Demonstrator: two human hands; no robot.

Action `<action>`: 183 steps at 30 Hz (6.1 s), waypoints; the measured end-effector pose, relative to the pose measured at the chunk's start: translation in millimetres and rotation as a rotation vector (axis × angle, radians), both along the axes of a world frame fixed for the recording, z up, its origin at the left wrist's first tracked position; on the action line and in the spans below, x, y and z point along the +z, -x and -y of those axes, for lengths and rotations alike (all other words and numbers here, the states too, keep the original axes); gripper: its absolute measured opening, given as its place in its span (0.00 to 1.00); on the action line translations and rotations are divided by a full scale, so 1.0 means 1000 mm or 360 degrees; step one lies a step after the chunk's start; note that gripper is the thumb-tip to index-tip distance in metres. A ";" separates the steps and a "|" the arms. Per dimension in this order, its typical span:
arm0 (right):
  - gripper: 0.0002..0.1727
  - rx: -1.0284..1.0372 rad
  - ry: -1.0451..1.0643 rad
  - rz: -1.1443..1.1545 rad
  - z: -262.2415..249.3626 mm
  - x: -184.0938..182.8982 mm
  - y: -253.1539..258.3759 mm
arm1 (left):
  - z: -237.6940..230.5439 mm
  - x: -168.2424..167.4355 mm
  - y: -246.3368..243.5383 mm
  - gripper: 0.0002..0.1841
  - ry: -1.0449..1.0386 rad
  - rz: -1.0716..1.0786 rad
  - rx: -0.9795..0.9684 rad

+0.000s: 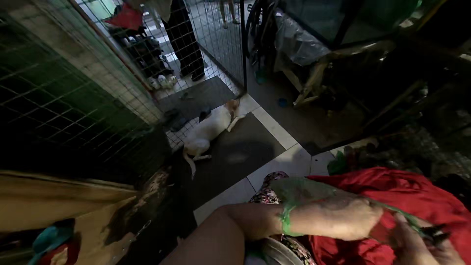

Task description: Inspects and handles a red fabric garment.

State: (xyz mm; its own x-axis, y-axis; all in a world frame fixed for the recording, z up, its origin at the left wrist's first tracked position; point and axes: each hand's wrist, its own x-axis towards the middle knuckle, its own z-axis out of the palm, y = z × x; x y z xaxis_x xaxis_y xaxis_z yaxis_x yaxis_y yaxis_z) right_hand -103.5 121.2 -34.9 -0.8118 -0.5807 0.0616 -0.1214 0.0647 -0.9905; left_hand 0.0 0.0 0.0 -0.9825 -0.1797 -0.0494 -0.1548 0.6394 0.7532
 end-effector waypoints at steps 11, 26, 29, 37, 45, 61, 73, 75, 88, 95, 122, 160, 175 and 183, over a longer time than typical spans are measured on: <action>0.22 0.0787 -0.0159 -0.0624 -0.021 -0.001 -0.055 | 0.034 0.001 -0.023 0.12 0.0021 0.0446 0.0375; 0.06 -0.1089 -0.0201 -0.0068 -0.168 -0.036 -0.031 | 0.041 -0.048 -0.011 0.04 0.0187 0.0012 -0.0200; 0.05 -0.0988 -0.0459 -0.0269 -0.152 -0.038 -0.038 | 0.013 -0.063 0.003 0.05 0.0059 -0.0045 -0.0262; 0.08 -0.0504 -0.0511 -0.0660 -0.124 -0.058 -0.046 | -0.040 -0.112 0.035 0.12 -0.0240 0.0253 -0.0171; 0.08 -0.0589 -0.0312 -0.0796 -0.129 -0.064 -0.055 | -0.032 -0.092 0.023 0.05 -0.0689 -0.0026 0.0053; 0.09 -0.0861 -0.0560 -0.1014 -0.201 -0.044 -0.114 | -0.074 -0.072 -0.004 0.23 -0.1583 0.0312 -0.0349; 0.10 -0.0911 -0.0536 -0.1045 -0.215 -0.100 -0.124 | -0.057 -0.086 -0.011 0.20 -0.1367 0.0273 0.0057; 0.10 -0.0890 -0.0545 -0.1101 -0.218 -0.104 -0.123 | -0.054 -0.088 -0.017 0.19 -0.1016 0.0360 0.0004; 0.21 -0.0789 -0.0940 -0.0850 -0.223 -0.030 -0.119 | -0.064 -0.072 0.002 0.11 -0.0237 -0.0486 -0.0376; 0.17 -0.0519 -0.0615 -0.0366 -0.168 -0.042 -0.097 | -0.082 -0.091 0.014 0.19 -0.0326 -0.0257 -0.0707; 0.10 -0.0469 -0.1069 -0.0736 -0.166 -0.037 -0.106 | -0.074 -0.115 0.016 0.08 -0.0182 -0.0609 -0.0862; 0.14 -0.0389 -0.0713 -0.0412 -0.177 -0.046 -0.089 | -0.074 -0.110 0.006 0.09 0.0059 -0.0615 -0.0854; 0.09 -0.0483 -0.1125 -0.0916 -0.153 -0.045 -0.102 | -0.069 -0.117 0.012 0.10 -0.0038 -0.0645 -0.0862; 0.11 -0.0279 -0.1087 -0.0716 -0.164 -0.037 -0.092 | -0.072 -0.113 0.010 0.09 -0.0412 -0.0269 -0.0608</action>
